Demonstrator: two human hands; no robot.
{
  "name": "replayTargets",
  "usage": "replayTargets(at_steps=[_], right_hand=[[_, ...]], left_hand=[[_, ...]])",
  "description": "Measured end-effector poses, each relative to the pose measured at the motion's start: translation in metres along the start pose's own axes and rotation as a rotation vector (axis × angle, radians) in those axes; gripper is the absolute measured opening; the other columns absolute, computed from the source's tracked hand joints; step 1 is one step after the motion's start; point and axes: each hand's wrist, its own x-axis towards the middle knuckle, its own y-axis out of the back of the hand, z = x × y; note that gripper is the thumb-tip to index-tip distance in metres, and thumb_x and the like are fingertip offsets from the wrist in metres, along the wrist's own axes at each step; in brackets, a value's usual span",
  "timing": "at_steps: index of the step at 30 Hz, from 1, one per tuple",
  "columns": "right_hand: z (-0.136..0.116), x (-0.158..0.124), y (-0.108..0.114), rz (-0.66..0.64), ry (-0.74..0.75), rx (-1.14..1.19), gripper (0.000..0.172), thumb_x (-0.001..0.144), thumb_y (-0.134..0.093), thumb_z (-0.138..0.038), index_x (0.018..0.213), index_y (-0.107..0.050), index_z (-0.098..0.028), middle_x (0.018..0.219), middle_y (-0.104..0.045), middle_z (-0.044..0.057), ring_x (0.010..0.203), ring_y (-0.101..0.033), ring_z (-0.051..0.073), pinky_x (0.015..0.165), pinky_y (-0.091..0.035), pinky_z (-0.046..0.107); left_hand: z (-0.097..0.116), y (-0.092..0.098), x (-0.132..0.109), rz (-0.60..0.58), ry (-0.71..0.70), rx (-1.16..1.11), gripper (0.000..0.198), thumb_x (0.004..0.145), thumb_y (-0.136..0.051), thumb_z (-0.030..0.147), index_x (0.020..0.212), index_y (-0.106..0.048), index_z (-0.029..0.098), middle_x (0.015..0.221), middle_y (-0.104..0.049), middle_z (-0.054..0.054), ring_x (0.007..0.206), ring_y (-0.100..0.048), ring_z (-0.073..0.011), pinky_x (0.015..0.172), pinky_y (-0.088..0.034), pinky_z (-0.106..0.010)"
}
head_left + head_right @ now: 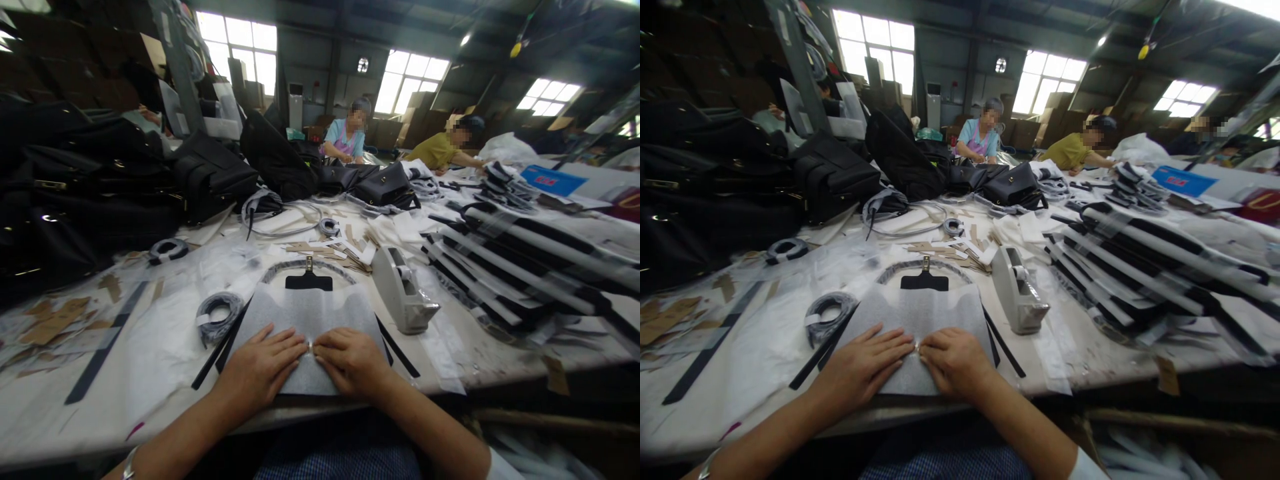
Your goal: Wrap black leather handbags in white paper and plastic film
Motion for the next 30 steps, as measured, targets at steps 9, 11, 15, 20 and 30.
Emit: replayTargets(at_steps=[9, 11, 15, 20, 30], right_hand=[[-0.0045, -0.0083, -0.0042, 0.078, -0.028, -0.046, 0.032, 0.098, -0.048, -0.019, 0.128, -0.058, -0.019, 0.119, -0.068, 0.009, 0.103, -0.063, 0.021, 0.096, -0.050, 0.038], [-0.0042, -0.0084, -0.0029, 0.035, -0.013, -0.065, 0.039, 0.097, -0.049, -0.020, 0.136, -0.053, -0.023, 0.130, -0.063, 0.009, 0.106, -0.062, 0.022, 0.095, -0.051, 0.039], [-0.0057, -0.0060, -0.0020, 0.028, 0.012, -0.058, 0.036, 0.095, -0.051, -0.016, 0.130, -0.058, -0.019, 0.121, -0.069, 0.008, 0.102, -0.065, 0.022, 0.094, -0.053, 0.040], [-0.0080, -0.0062, -0.0050, 0.118, -0.001, -0.011, 0.033, 0.092, -0.055, -0.011, 0.124, -0.062, -0.016, 0.114, -0.072, 0.007, 0.100, -0.068, 0.019, 0.099, -0.052, 0.039], [-0.0087, -0.0003, 0.0039, 0.052, -0.044, 0.003, 0.027, 0.091, -0.056, -0.014, 0.116, -0.065, -0.018, 0.109, -0.074, 0.004, 0.095, -0.070, 0.017, 0.097, -0.051, 0.040]], left_hand=[[0.0022, 0.0058, 0.0033, 0.000, 0.014, -0.034, 0.038, 0.096, -0.047, 0.021, 0.132, -0.055, 0.028, 0.137, -0.060, 0.001, 0.128, -0.055, -0.0242, 0.105, -0.046, -0.053], [0.0019, 0.0042, 0.0022, 0.019, 0.016, -0.031, 0.038, 0.096, -0.046, 0.020, 0.133, -0.055, 0.027, 0.138, -0.059, 0.001, 0.128, -0.054, -0.0239, 0.106, -0.045, -0.053], [0.0003, 0.0005, -0.0001, 0.055, -0.005, -0.018, 0.042, 0.095, -0.045, 0.019, 0.136, -0.053, 0.026, 0.138, -0.059, 0.000, 0.128, -0.055, -0.0235, 0.107, -0.045, -0.052], [-0.0035, -0.0010, -0.0004, 0.068, -0.040, -0.006, 0.044, 0.095, -0.046, 0.019, 0.138, -0.051, 0.026, 0.137, -0.059, 0.000, 0.126, -0.057, -0.0233, 0.105, -0.048, -0.051], [-0.0044, -0.0022, 0.0001, 0.068, -0.023, -0.021, 0.047, 0.096, -0.047, 0.021, 0.142, -0.046, 0.027, 0.138, -0.059, 0.001, 0.127, -0.055, -0.0219, 0.106, -0.047, -0.049]])
